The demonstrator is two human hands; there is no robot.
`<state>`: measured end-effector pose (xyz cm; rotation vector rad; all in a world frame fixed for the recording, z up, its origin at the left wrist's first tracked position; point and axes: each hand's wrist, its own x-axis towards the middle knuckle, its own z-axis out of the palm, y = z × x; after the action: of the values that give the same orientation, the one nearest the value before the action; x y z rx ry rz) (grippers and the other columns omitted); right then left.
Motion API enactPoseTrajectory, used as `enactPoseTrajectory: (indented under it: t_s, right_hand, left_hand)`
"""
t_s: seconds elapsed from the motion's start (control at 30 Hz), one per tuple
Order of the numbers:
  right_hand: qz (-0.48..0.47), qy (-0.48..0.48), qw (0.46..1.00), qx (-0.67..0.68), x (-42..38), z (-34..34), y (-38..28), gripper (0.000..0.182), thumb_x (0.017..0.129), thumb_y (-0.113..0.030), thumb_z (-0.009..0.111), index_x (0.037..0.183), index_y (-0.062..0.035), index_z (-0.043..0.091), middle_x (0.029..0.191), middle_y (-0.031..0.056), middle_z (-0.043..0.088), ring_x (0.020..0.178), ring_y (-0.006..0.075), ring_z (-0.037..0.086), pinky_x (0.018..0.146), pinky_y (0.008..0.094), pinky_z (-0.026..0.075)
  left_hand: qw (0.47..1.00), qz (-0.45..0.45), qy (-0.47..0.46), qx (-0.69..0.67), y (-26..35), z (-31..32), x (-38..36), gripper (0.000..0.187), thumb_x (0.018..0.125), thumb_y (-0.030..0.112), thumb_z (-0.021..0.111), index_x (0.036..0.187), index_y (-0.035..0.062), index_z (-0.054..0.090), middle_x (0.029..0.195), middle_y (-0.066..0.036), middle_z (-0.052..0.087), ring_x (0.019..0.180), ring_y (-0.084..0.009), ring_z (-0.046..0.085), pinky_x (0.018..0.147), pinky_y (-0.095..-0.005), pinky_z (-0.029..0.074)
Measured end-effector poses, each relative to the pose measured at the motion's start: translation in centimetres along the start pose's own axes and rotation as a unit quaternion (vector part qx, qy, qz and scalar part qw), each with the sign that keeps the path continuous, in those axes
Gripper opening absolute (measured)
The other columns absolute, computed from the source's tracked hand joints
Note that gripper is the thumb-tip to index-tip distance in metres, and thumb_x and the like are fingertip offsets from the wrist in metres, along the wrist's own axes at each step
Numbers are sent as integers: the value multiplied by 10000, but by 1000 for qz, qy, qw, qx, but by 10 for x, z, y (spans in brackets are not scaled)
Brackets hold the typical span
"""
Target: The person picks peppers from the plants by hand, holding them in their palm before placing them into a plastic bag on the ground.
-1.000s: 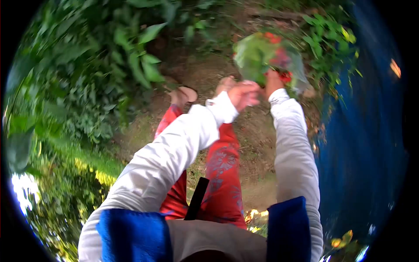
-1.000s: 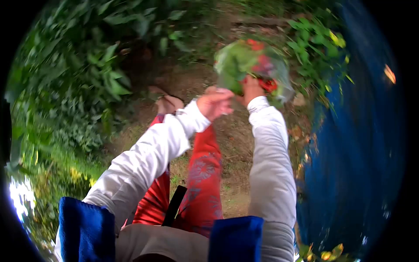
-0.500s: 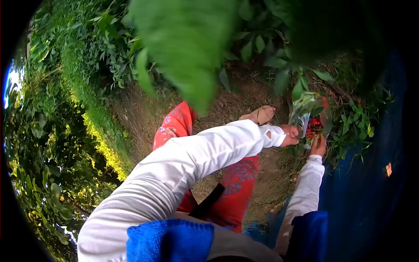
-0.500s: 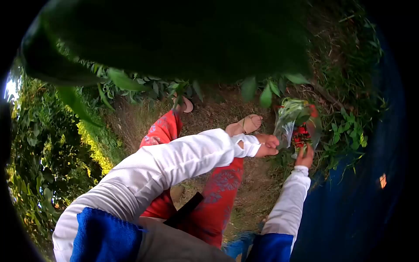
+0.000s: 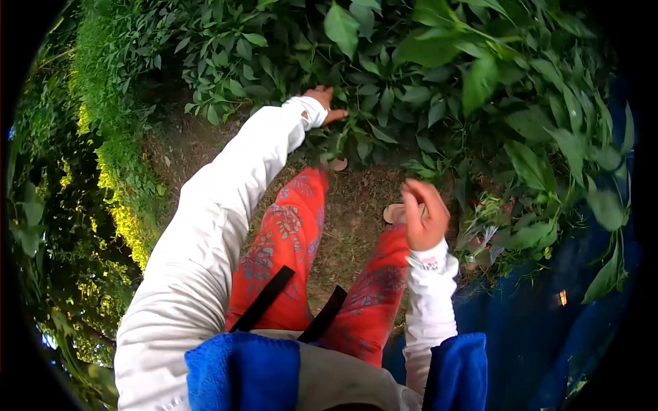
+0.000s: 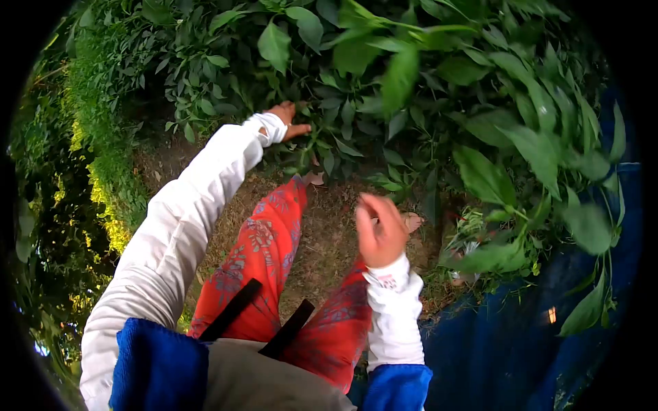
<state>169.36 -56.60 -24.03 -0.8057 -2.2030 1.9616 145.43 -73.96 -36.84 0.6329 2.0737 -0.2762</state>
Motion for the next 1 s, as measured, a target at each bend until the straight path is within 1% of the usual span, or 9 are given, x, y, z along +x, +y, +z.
enactPoseTrajectory:
  t_s: [0.13,0.3,0.37,0.4,0.43,0.57,0.63,0.87,1.0]
  right_hand:
    - [-203,-81,975,-51,127,152,-42,285,741,-112,561,1012,-25,548,988,143,562,919,309,530,799,355,431]
    - [-123,-187,942,-250,210,251,9,344,782,-200,511,1098,-62,504,1125,132,503,1051,303,452,878,376,375]
    - [-144,-117,972,-144,228,241,-1,368,804,-235,501,1133,-72,481,1125,134,504,1017,298,474,855,380,399]
    - [-54,-166,951,256,263,244,47,366,828,-246,487,1153,-78,464,1104,122,512,983,271,494,831,371,423]
    - [46,-161,770,615,298,248,96,363,853,-257,472,1172,-85,447,1084,110,521,950,245,514,806,362,447]
    - [-1,-171,967,188,326,153,-48,571,866,-372,450,1302,-50,271,1297,181,350,1068,331,482,829,397,452]
    - [2,-157,968,196,336,141,-43,563,866,-361,458,1285,-25,289,1273,197,373,1033,334,505,805,391,465]
    - [222,-103,956,165,273,190,-37,354,868,-288,481,1001,38,518,932,173,595,803,237,609,673,309,506]
    - [164,-44,983,66,213,175,33,209,863,-152,497,954,28,551,860,111,615,744,165,596,671,250,478]
  left_hand:
    - [993,-4,7,-117,-13,65,5,574,760,428,506,1192,54,456,1184,-177,488,1052,-324,498,903,-382,392]
    - [992,122,-9,-30,-49,80,-2,417,755,251,505,1149,115,521,1095,-120,568,979,-296,554,831,-378,440]
    - [991,121,-64,-3,-87,113,7,372,745,251,507,1104,156,535,992,-127,607,957,-285,564,830,-394,432]
    - [986,119,-111,-43,-95,65,-20,325,746,209,494,1058,171,576,996,-116,610,950,-286,571,807,-414,443]
    - [987,111,-105,-57,-103,57,-25,324,743,208,494,1055,168,574,979,-115,612,938,-289,573,801,-418,446]
    - [987,120,-63,-89,-114,57,-46,312,743,235,492,1035,136,545,964,-113,604,900,-299,574,836,-418,412]
    - [966,219,97,-95,-131,78,-48,296,758,248,477,1027,140,532,996,-90,574,914,-281,555,882,-440,365]
    - [970,186,66,-139,-115,92,-59,224,760,210,481,952,143,577,951,-75,586,945,-260,535,922,-447,331]
    - [966,174,34,-187,-107,45,-77,240,763,202,484,970,130,582,945,-74,588,929,-266,542,935,-417,331]
